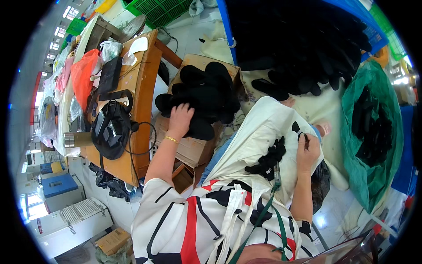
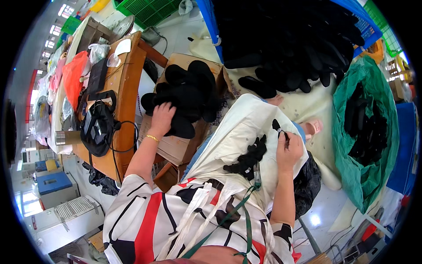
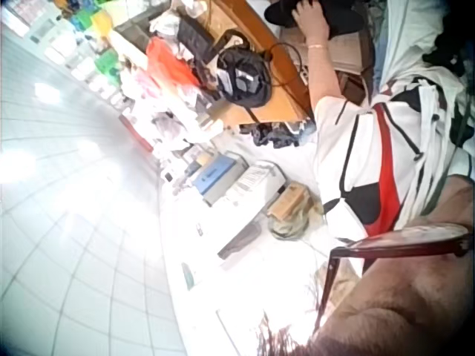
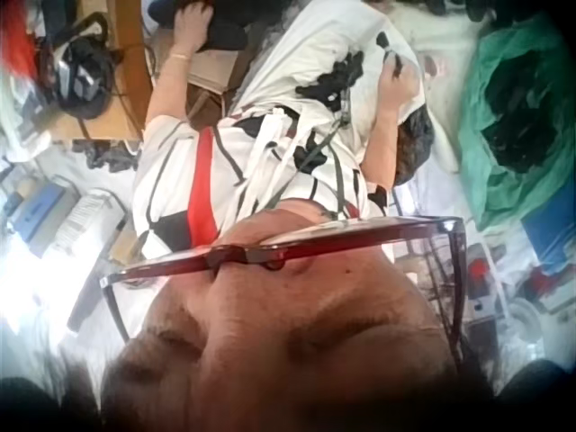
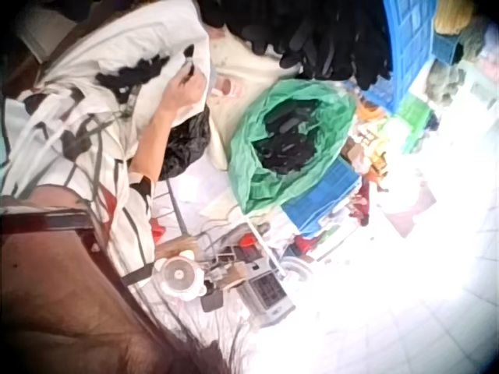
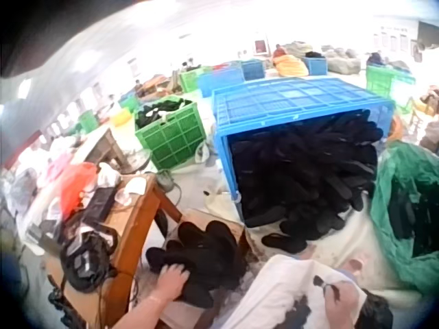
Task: The person sits on the floor and sews a black shoe using a needle and thread. They pull the thread through the shoe material, adjust the shoe, and occasionally reach for other shoes from a nearby pile.
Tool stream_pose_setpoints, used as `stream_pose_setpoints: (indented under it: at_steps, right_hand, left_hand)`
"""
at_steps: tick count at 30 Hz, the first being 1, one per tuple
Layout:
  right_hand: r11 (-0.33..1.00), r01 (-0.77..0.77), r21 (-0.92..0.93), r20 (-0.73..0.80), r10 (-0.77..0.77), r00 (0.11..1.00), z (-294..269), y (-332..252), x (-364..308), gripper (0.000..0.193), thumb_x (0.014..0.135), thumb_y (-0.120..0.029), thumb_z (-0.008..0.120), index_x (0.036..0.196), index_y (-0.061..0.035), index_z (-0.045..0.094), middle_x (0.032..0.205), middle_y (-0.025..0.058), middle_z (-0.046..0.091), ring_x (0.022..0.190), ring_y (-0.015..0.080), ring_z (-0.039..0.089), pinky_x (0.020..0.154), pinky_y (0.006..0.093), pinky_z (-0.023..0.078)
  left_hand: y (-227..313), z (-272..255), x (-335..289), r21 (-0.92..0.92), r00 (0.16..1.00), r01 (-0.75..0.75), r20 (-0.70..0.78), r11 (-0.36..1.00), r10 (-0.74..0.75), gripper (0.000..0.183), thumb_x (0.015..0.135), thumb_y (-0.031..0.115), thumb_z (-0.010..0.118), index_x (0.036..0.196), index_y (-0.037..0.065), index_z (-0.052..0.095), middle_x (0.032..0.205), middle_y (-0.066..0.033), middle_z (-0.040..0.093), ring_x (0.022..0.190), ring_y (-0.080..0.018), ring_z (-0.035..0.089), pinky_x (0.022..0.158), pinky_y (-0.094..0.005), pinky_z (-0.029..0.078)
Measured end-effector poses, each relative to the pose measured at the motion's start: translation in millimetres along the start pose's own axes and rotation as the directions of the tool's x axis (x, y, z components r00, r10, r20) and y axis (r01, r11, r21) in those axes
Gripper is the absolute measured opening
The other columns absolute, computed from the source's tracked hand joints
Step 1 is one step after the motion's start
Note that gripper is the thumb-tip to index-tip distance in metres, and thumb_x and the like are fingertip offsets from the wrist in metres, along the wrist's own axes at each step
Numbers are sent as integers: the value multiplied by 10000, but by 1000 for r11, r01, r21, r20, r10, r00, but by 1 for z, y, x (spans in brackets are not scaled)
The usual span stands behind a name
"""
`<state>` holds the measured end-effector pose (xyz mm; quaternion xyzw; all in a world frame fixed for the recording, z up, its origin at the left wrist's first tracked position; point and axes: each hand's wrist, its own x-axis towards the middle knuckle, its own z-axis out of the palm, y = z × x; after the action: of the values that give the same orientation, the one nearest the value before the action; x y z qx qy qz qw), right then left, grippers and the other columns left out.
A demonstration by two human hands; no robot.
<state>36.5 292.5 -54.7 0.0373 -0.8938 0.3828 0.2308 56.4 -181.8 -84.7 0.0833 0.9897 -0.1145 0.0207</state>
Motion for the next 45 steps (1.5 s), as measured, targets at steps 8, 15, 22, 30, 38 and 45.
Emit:
stream_pose_setpoints:
  at_steps: [8,15,22,30,38,45]
  right_hand:
    - [994,103,-48,-33,-104,994,8,-3,4,109,812,-84,738,862,-42,650,696,73,528,565,214,496,514,340,383]
    - [996,68,-58,-36,-70,997,5,1,5,122,786,-66,747,851,-41,646,682,81,527,563,232,503,514,357,389]
    - [998,60,-26,-23,-61,998,4,0,8,139,763,-64,756,843,-51,643,634,74,516,572,247,510,512,371,382]
    - [999,33,-23,-35,-33,999,5,7,1,123,778,-79,749,853,-62,653,679,71,523,575,249,505,521,369,385]
    - [999,41,-17,-44,-41,998,5,6,3,116,781,-81,748,846,-61,654,655,70,496,568,243,496,518,364,376]
    - [999,36,-8,-34,-36,999,6,3,5,120,765,-56,746,846,-58,657,645,63,491,558,232,486,505,357,365]
  left_hand:
    - [-2,-33,46,-24,974,-23,224,999,28,612,699,7,694,1285,123,562,1482,-164,391,1394,-343,332,1075,-476,345]
    - [33,-67,37,-60,974,-26,222,998,39,884,572,133,860,1370,116,479,1514,-169,345,1421,-344,290,1116,-571,279]
    - [44,-15,6,92,985,-56,169,994,40,668,797,40,627,1425,126,415,1569,-129,271,1470,-311,208,1160,-594,159]
    - [-13,3,25,209,989,103,82,972,-122,430,885,73,562,1307,142,509,1359,-99,515,1359,-308,392,1133,-566,242]
    - [-34,-2,61,278,981,138,93,951,-170,353,901,99,499,1253,110,532,1208,-105,571,1214,-321,480,1096,-527,307]
    - [9,-10,35,295,949,48,286,954,-136,772,783,138,697,1470,99,346,1546,-170,281,1422,-390,268,1154,-529,228]
